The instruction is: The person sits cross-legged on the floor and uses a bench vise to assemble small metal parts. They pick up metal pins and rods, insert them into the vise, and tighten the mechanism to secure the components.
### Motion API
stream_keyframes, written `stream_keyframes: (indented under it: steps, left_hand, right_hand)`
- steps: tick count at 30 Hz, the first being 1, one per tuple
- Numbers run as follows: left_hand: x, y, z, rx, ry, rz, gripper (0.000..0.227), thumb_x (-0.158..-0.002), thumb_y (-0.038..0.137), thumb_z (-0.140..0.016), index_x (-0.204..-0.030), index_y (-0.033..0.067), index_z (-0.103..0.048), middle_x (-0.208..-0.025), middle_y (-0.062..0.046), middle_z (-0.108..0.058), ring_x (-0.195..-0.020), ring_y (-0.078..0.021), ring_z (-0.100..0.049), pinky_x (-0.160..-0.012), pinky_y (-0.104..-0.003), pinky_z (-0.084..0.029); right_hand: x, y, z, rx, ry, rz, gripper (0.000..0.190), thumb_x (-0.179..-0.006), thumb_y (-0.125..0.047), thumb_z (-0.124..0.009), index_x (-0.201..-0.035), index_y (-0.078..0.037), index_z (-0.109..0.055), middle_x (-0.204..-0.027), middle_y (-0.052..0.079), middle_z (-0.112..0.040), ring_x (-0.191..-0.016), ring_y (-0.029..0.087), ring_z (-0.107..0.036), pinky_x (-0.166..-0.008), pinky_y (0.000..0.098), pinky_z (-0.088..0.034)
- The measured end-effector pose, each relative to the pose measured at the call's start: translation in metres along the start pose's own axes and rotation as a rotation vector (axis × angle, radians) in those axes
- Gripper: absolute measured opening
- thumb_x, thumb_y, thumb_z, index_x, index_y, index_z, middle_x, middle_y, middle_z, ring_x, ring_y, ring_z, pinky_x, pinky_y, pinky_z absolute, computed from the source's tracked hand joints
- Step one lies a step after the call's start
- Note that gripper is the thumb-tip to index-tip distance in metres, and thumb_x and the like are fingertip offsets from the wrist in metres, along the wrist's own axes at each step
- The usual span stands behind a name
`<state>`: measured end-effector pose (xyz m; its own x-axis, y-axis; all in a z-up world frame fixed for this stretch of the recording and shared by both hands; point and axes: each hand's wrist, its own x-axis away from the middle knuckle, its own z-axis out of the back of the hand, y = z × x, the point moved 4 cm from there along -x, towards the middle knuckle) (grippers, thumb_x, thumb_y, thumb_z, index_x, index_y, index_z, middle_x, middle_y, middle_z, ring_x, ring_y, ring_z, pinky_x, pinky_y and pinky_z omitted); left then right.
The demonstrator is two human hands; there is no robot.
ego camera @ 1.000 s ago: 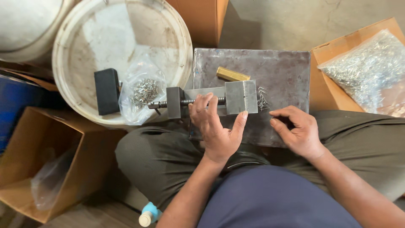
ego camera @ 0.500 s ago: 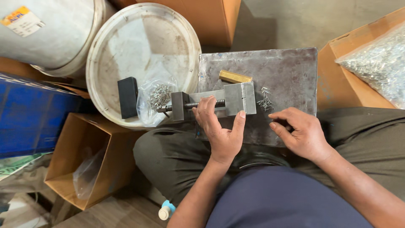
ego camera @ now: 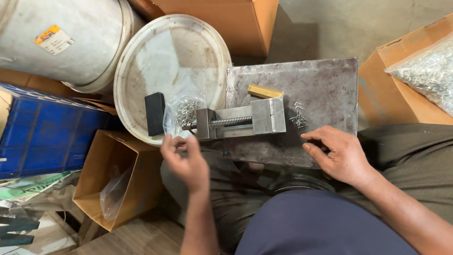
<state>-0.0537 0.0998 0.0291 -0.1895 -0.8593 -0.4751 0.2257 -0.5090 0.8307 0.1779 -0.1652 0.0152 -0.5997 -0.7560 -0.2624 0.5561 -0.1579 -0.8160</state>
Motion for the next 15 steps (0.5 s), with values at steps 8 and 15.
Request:
stream_keyframes:
  steps: [8, 15]
  left_hand:
    - [-0.032, -0.084, -0.013, 0.629, -0.307, 0.874, 0.044, -0.1, 0.049, -0.052, -0.118, 0.0092, -0.058, -0.092, -0.011, -0.067, -0.077, -0.0202, -0.064, -0.067, -0.037, -0.051]
    - [-0.062, -0.073, -0.026, 0.627, -0.351, 0.756, 0.021, -0.098, 0.019, -0.064, -0.116, 0.0104, -0.06, -0.102, -0.01, -0.07, -0.088, -0.0195, -0.068, -0.075, -0.038, -0.051]
  right_hand:
    - [0.0, -0.003, -0.001, 0.01, -0.014, -0.021, 0.021, -0.086, -0.015, -0.076, -0.104, -0.005, -0.074, -0.093, 0.01, -0.074, -0.074, 0.023, -0.071, -0.064, 0.0317, -0.055]
    - [-0.001, -0.004, -0.003, 0.057, -0.01, -0.013, 0.02, -0.087, -0.015, -0.076, -0.104, -0.006, -0.074, -0.091, 0.009, -0.073, -0.073, 0.023, -0.07, -0.063, 0.0314, -0.054]
